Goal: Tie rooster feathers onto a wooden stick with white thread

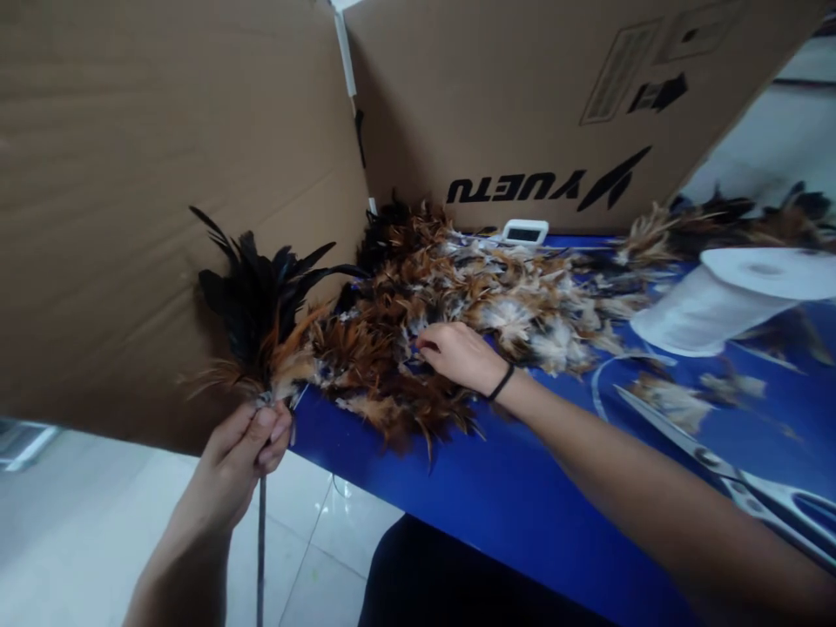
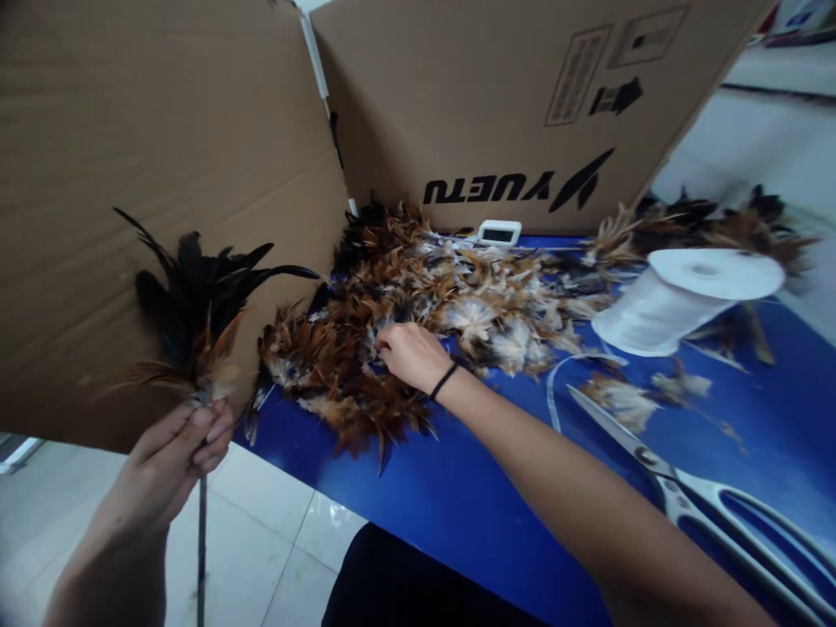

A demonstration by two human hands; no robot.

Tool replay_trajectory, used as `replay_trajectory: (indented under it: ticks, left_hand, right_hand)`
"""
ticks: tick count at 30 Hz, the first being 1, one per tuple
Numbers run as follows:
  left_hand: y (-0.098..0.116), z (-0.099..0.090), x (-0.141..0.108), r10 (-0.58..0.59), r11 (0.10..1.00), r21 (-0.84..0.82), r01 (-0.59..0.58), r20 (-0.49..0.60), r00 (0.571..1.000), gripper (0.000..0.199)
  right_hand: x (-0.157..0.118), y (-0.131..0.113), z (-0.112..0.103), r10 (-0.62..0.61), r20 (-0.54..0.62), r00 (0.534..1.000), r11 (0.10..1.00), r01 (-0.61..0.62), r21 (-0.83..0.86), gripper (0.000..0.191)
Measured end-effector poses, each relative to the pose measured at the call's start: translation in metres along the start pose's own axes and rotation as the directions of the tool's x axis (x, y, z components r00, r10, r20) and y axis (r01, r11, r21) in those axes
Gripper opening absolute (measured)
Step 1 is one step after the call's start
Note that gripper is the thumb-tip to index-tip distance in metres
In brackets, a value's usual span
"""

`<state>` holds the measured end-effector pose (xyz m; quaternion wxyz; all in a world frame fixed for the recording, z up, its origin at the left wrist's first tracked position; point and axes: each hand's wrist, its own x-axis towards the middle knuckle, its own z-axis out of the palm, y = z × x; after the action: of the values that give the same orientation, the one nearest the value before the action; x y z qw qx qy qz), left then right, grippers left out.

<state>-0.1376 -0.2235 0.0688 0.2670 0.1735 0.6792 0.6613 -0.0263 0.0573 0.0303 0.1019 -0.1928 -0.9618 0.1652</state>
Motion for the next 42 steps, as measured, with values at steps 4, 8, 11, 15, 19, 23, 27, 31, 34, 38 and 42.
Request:
replay_trajectory:
  ticks: [4, 8, 11, 15, 19, 23, 27, 31, 34, 38, 42]
  left_hand:
    - [-0.007, -0.012, -0.002, -0.019, 1.000, -0.012, 0.019, -0.012, 1.000, 0.033]
    - [-0.016, -0.017, 0.002, -0.044, 0.999, -0.024, 0.044, 0.002, 0.999, 0.031]
    - [-0.020, -0.016, 0.006, -0.061, 0.998, -0.029, 0.062, 0.020, 0.998, 0.032]
    - [-0.021, -0.010, 0.008, -0.083, 0.996, -0.032, 0.085, 0.059, 0.995, 0.036]
    - [-0.017, -0.002, 0.007, -0.071, 0.997, -0.024, 0.072, 0.061, 0.996, 0.040]
    - [-0.017, 0.000, 0.007, -0.071, 0.997, -0.023, 0.073, 0.068, 0.995, 0.039]
    - [-0.021, -0.003, 0.009, -0.072, 0.997, -0.034, 0.074, 0.060, 0.996, 0.038]
    - [-0.023, 0.002, 0.012, -0.094, 0.994, -0.053, 0.097, 0.064, 0.994, 0.040]
    - [-0.021, 0.011, 0.013, -0.081, 0.993, -0.074, 0.091, 0.122, 0.989, 0.038]
    - [-0.016, 0.028, 0.017, -0.059, 0.991, -0.109, 0.084, 0.218, 0.974, 0.034]
    - [-0.012, 0.049, 0.020, -0.056, 0.981, -0.159, 0.114, 0.328, 0.943, 0.032]
  right_hand:
    - [0.024, 0.004, 0.012, 0.276, -0.005, 0.961, 0.952, -0.274, -0.139, 0.025]
    - [0.037, 0.023, 0.018, 0.425, -0.055, 0.904, 0.892, -0.428, -0.147, 0.033]
    - [0.042, 0.032, 0.020, 0.503, -0.072, 0.861, 0.854, -0.508, -0.111, 0.036]
    - [0.046, 0.039, 0.021, 0.568, -0.125, 0.814, 0.817, -0.576, -0.041, 0.045]
    - [0.048, 0.045, 0.023, 0.551, -0.128, 0.824, 0.833, -0.552, 0.037, 0.033]
    - [0.048, 0.053, 0.021, 0.491, -0.121, 0.863, 0.866, -0.468, 0.176, 0.009]
    - [0.041, 0.057, 0.012, 0.426, -0.139, 0.894, 0.849, -0.342, 0.402, 0.010]
    - [0.027, 0.051, 0.000, 0.386, -0.114, 0.915, 0.729, -0.227, 0.646, 0.016]
    - [0.015, 0.040, -0.010, 0.365, -0.101, 0.926, 0.607, -0.155, 0.779, 0.019]
    - [-0.003, 0.020, -0.023, 0.326, -0.049, 0.944, 0.424, -0.100, 0.900, 0.029]
    - [-0.028, -0.010, -0.031, 0.194, 0.052, 0.980, 0.160, -0.084, 0.984, 0.028]
